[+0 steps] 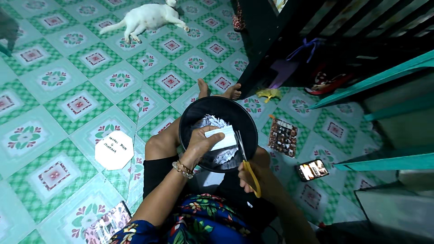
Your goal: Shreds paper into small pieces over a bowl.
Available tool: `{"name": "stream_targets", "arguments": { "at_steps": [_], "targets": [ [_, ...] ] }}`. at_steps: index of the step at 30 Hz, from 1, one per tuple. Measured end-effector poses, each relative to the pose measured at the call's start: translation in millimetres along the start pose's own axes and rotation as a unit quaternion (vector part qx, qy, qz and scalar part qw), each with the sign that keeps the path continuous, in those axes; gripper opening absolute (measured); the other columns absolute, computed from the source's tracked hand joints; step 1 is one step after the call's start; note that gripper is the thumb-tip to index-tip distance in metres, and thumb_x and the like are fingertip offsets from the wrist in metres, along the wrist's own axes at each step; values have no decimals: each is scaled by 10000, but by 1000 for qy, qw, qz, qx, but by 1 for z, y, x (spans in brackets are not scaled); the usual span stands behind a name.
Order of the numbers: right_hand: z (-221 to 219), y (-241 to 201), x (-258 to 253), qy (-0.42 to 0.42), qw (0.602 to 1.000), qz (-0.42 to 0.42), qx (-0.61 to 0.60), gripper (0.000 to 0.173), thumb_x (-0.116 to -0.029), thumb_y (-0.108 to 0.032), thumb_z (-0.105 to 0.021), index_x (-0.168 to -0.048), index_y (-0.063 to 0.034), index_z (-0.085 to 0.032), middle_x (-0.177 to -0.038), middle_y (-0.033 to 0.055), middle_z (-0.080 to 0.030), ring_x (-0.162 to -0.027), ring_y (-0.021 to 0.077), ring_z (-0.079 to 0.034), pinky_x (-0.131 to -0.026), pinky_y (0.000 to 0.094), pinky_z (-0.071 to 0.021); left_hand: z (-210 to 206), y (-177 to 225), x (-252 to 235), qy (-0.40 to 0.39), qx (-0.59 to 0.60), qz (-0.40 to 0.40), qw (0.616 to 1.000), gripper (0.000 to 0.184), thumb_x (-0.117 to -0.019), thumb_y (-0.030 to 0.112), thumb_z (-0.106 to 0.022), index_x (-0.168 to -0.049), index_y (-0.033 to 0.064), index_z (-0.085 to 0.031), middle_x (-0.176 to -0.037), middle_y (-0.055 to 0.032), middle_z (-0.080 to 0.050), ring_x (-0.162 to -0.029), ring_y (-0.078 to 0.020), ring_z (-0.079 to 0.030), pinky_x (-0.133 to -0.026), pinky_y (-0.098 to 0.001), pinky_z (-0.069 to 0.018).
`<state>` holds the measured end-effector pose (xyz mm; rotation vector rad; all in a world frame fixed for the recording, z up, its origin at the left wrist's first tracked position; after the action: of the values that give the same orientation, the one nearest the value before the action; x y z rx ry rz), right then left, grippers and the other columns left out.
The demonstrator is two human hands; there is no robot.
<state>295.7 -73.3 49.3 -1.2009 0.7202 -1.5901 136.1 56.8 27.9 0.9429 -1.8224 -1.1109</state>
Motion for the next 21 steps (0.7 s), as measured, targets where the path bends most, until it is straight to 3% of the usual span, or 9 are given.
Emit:
{"name": "stream_targets", "arguments": {
  "at_steps": [6,21],
  "targets": [
    [2,-1,13,-31,997,-44,46,414,-970,-341,-631,-1126,41,-598,-756,-42,-615,-622,-16,-585,-595,162,-507,2,0,-1,14,8,-32,999,74,-944,-18,-673,-994,30,-698,-760,4,-698,-632,-27,-637,-606,-182,-543],
    [-5,-8,-5,-4,999,19,39,377,-969,-365,-626,-1033,5,-601,-699,-85,-579,-580,-49,-567,-566,132,-501,-1,1,0,-13,4,-64,998,95,-927,-44,-674,-989,23,-698,-759,13,-695,-644,-16,-638,-627,-177,-549]
  ]
}}
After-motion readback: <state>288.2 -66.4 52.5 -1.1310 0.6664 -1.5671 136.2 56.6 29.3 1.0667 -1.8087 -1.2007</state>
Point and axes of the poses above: each hand's wrist, its own x-axis away from the middle knuckle, its own z-axis out of the back of the hand, y = z × x, the point moved 4 cm from there along -x, towards the middle knuckle
